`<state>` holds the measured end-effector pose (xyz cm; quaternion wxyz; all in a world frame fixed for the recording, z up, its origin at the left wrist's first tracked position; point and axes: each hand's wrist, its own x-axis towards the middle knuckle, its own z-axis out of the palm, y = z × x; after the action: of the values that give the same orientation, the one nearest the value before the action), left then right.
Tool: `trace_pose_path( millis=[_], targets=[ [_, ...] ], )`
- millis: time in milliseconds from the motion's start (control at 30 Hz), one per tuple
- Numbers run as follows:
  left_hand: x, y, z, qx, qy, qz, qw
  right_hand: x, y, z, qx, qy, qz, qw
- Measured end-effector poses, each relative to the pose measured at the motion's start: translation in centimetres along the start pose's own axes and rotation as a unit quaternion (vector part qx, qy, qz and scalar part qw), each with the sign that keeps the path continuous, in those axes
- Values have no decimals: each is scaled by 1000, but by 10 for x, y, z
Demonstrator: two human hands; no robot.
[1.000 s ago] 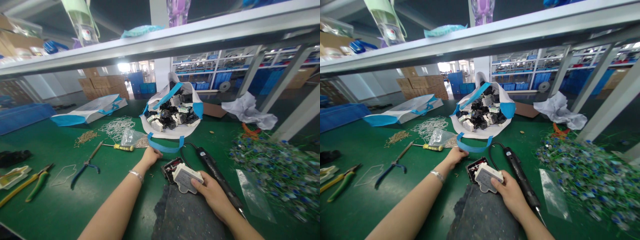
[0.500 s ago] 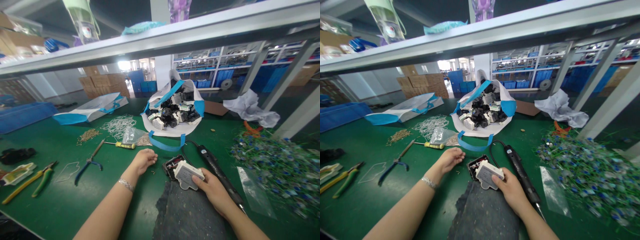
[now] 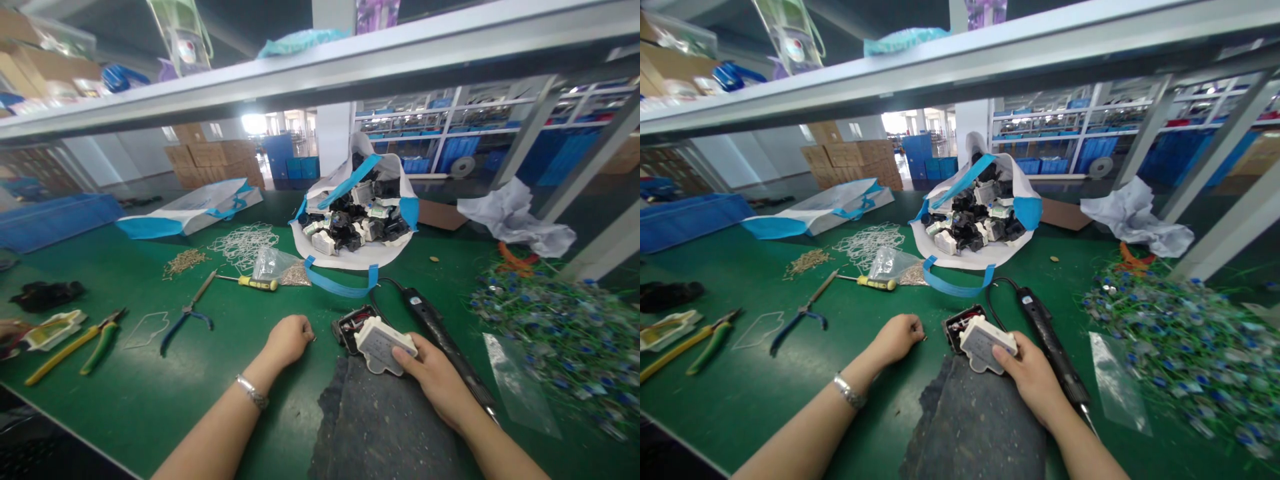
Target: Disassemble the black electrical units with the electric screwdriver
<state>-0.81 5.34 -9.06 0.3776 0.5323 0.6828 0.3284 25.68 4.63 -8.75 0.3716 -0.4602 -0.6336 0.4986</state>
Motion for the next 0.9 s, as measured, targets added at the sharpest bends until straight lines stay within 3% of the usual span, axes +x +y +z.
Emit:
trace_pose_path(
  millis=[200,300,667,900],
  targets=[
    [-9,2,-14,-177,-8,4,984,0,1,0,-6,-2,6,1000],
    [-10,1,-21,-218,-3,8,976,0,2,-1,-11,0,10,1000],
    [-8,-2,9,-17,40,51,998,1,-3,0,-27,2,27,999],
    [-12,7,4,-72,18,45,996,0,-4,0,-30,0,24,999]
  ],
)
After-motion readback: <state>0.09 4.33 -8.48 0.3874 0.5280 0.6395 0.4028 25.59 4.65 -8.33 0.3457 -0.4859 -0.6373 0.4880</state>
